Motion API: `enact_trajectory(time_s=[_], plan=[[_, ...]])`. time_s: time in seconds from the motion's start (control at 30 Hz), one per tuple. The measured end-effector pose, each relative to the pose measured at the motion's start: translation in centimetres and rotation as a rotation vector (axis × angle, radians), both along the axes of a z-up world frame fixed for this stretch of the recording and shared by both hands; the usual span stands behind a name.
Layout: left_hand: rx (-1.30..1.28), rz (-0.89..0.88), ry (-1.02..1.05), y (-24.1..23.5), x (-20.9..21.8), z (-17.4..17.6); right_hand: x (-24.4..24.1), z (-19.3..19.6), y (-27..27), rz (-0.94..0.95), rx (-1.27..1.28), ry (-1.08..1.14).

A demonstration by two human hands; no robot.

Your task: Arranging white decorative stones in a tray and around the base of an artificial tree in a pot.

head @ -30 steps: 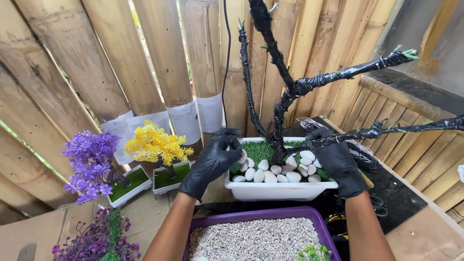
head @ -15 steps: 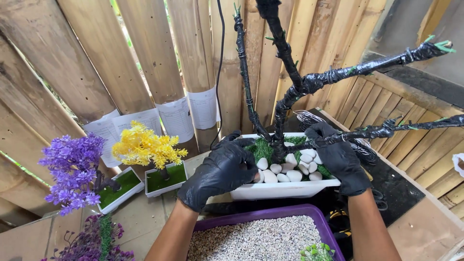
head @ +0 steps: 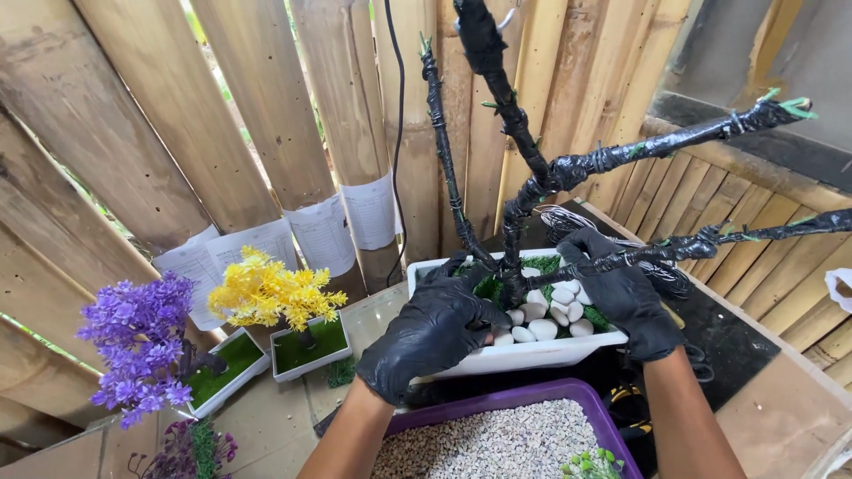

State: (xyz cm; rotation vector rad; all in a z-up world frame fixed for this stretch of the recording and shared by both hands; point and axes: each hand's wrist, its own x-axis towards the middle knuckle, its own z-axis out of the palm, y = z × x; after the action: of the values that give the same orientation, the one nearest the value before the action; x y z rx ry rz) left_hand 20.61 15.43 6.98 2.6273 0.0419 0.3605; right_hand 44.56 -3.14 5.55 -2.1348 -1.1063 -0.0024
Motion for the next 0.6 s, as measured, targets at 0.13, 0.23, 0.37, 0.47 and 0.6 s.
enact_trajectory(time_s=[0.13,0.23,0.37,0.47,0.6], plan=[[0.081,-0.007,0.085,1.4,3.1,-4.6,0.3,-0.5,-0.2,0.017,0.032,-0.002],[0.252,0.009,0.091,4.0,5.7,-10.1,0.1,-0.5,-0.2,0.048,0.054,-0.037],[0.344,-0.054,0.014,-0.1,1.9,0.5,0.5,-0.5,0.1,0.071,0.12,-0.07],[0.346,-0.082,-0.064,-1.5,1.7,3.2,0.7,-0.8,0.2,0.099,0.142,-0.085],[0.184,-0.007,0.069,-1.2,1.7,3.2,1.3,-1.1,0.4,0.135,0.184,-0.057]])
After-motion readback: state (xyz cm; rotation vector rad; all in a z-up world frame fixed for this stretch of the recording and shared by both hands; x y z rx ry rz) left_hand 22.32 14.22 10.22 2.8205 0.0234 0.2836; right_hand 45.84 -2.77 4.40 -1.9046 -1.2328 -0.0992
